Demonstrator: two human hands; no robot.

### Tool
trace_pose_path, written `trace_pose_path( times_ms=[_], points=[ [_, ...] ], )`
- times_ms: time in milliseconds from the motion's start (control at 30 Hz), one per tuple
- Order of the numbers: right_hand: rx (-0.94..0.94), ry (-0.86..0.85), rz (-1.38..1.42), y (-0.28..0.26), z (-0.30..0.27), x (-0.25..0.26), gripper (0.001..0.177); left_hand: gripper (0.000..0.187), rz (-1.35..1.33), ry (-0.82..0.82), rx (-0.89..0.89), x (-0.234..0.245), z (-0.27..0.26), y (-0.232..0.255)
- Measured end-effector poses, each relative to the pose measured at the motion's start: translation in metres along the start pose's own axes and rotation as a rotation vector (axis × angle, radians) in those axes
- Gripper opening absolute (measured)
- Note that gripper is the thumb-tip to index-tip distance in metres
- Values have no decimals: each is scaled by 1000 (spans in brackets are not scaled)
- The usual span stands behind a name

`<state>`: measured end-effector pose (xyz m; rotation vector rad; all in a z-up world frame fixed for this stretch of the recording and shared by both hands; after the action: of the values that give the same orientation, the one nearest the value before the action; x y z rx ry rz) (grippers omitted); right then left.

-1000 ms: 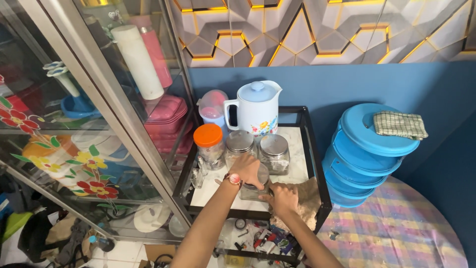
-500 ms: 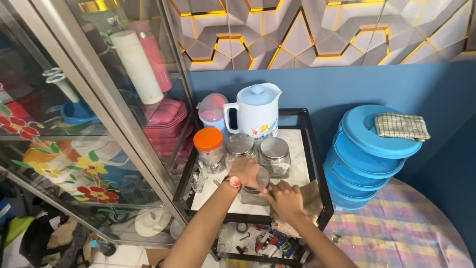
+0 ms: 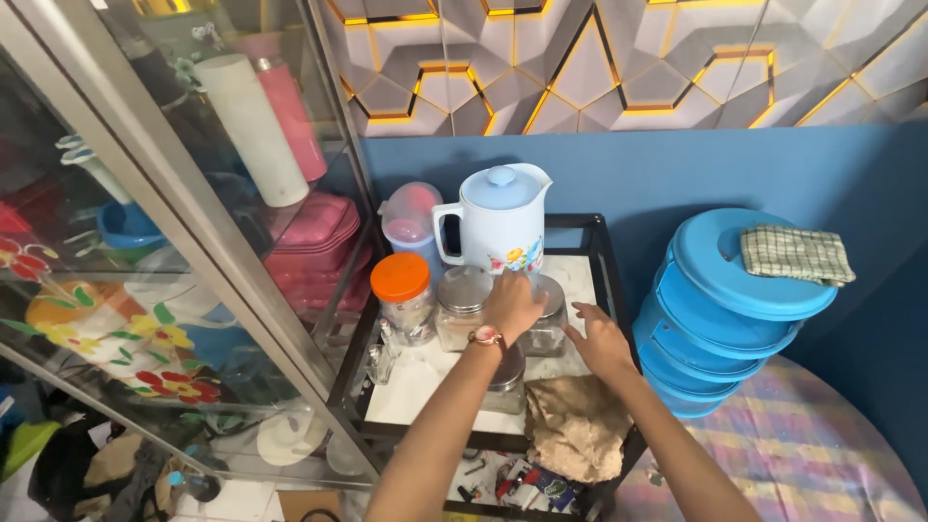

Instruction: The person clears a small table by moving a glass jar and a glass, then wipes the tabletop with a cloth. They wipe the lids of several glass jars and a white pitcher, then rearrange the jars and pitcher on the table.

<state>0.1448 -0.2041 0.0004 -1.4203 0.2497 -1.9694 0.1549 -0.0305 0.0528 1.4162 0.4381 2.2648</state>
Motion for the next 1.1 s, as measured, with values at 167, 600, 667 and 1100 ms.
trace_pose_path(
  times_ms=[167, 600, 667, 1100],
  points=[
    [4, -17, 118, 31, 17, -42, 58, 64, 79, 24, 32, -17, 9, 3],
    [-54, -33, 211, 45, 16, -51, 56, 67, 419, -346, 112, -48, 45, 3],
    [-55, -30, 209, 45, 17, -52, 55, 68, 381, -324, 93, -46, 46, 3],
    [-50, -69, 158, 26, 12, -40, 60, 71, 227, -321, -67, -35, 40, 9]
  ],
)
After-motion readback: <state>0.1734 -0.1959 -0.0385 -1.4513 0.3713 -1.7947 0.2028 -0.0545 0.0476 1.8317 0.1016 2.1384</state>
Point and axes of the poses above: each hand's wrist, its own z-axis towards the middle knuckle, its own x-axis out of the back of the hand, y = z × x, the point moved 9 cm from there along z, towards the middle knuckle, and after that the axes turned 1 degree about x, right-handed, at the moved point
